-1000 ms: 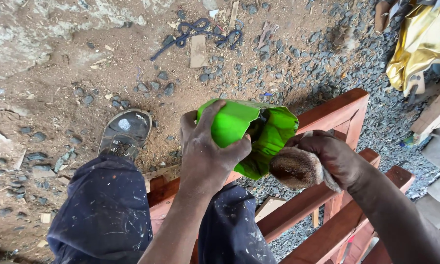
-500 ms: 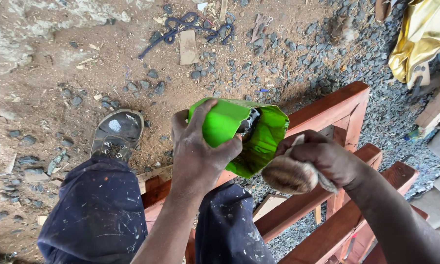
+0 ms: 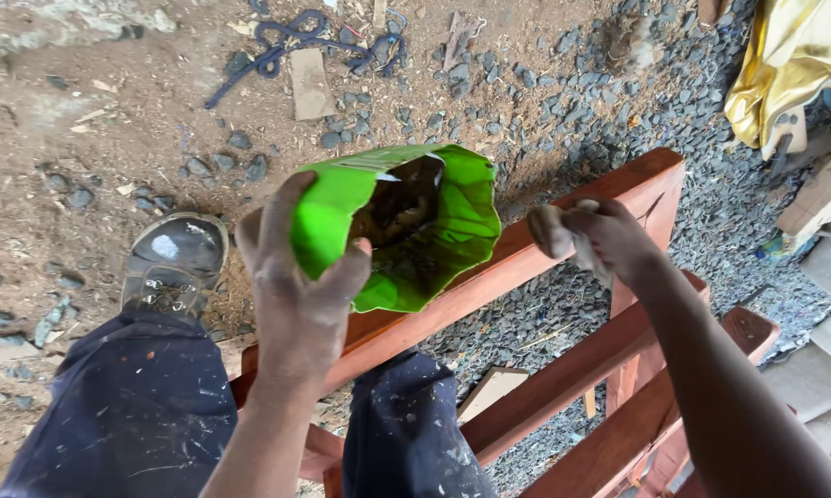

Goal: Staining wooden furniture frames using a rag and liquid stain

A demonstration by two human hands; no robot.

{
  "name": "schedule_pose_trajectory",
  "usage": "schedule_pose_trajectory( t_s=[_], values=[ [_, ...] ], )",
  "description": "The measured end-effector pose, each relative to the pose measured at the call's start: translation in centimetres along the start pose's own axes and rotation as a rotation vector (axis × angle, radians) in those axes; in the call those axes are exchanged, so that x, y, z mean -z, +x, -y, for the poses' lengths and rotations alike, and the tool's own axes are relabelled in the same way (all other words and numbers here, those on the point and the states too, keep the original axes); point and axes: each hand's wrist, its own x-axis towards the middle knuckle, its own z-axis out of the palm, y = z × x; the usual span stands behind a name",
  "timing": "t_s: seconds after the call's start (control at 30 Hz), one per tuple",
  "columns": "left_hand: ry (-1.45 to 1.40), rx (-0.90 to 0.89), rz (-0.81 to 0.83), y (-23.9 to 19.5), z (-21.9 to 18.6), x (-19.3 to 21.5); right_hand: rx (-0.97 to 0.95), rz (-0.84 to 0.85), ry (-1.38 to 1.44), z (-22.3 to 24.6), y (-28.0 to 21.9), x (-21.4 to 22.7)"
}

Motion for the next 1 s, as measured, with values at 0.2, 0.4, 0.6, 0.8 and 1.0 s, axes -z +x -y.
schedule_pose_trajectory(
  t_s=[0.2, 0.4, 0.6, 0.8, 1.0],
  values=[
    [-0.020, -0.053, -0.069, 0.3, 0.9, -0.5, -0.115, 0.077, -1.126, 5.7, 3.6, -7.9],
    [-0.133, -0.102, -0.052, 0.2, 1.7, -0.7, -0.150, -0.202, -1.373, 2.1, 9.3, 1.4],
    [-0.173, -0.228, -0.047, 0.8, 1.8, -1.6, -0.153, -0.100, -1.245, 1.3, 10.4, 0.1],
    [-0.098, -0.227, -0.029, 1.2, 1.0, -2.1, 0.207, 0.025, -1.597, -2.3, 6.5, -8.5],
    [-0.096, -0.143, -0.019, 0.7, 1.1, -1.9, -0.348, -0.324, -1.399, 3.1, 15.0, 14.4]
  ],
)
